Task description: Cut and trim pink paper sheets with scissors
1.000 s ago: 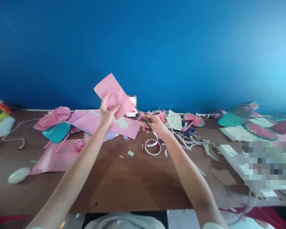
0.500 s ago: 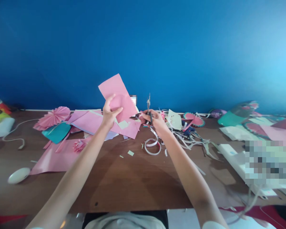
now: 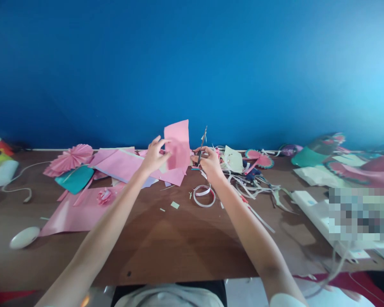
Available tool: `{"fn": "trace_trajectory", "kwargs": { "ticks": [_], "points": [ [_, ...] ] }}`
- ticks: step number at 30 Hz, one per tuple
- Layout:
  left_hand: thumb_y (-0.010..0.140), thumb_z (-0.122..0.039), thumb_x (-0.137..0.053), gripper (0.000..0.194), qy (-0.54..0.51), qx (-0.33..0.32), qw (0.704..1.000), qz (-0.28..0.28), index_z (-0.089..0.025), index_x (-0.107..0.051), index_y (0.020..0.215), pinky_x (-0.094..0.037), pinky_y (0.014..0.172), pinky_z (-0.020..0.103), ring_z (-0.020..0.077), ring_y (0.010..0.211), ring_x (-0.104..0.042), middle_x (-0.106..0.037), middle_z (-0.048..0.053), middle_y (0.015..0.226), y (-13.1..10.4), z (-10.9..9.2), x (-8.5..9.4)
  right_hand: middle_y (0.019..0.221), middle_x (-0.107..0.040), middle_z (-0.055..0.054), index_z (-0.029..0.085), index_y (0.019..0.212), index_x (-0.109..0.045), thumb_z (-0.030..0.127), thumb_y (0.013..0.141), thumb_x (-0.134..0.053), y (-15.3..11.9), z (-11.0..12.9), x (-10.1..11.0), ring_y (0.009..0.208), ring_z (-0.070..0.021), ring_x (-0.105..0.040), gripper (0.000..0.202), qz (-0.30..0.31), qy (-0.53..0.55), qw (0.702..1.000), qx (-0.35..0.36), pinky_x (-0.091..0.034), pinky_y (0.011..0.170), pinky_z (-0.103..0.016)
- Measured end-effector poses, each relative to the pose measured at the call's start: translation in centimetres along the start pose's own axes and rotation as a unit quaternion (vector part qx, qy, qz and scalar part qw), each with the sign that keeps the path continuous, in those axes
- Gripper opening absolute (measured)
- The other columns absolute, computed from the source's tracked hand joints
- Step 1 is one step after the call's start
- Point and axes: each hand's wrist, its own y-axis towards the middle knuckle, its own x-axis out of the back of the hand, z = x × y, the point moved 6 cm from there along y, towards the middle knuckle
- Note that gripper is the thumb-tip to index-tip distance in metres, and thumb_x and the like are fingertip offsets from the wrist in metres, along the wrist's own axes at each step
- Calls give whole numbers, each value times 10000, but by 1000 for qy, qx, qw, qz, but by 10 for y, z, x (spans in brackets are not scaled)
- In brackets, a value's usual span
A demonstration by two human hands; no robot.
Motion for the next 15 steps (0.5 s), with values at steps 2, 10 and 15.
{"fn": "trace_trajectory", "kwargs": {
  "ticks": [2,10,15],
  "points": [
    [817,-131,-517,403,19,-79,994,71,-253,-621,1187,-292,1127,500,294,1398,-323,-469,67,1439,-4,-22,-3,595,-588,48,199,823,-606,275,534,-820,3,-6,2,496,-93,-519,368,-12,37,999,-22,-337,397,-183],
    [879,-435,-564,522,-17,-114,980,160,-248,-476,1358,-479,924,370,264,1174,-574,-571,93,1348,-22,-61,-32,626,-595,50,201,843,-603,243,521,-815,0,-4,2,499,-76,-519,387,-36,112,992,-52,-356,400,-167],
    [955,-388,-453,277,-36,-92,991,94,-237,-636,1097,-465,786,299,196,936,-655,-711,52,1063,-16,-51,-25,662,-626,23,205,848,-607,318,584,-798,-7,6,-12,534,-96,-560,345,58,102,991,-58,-348,396,-168]
  ]
}}
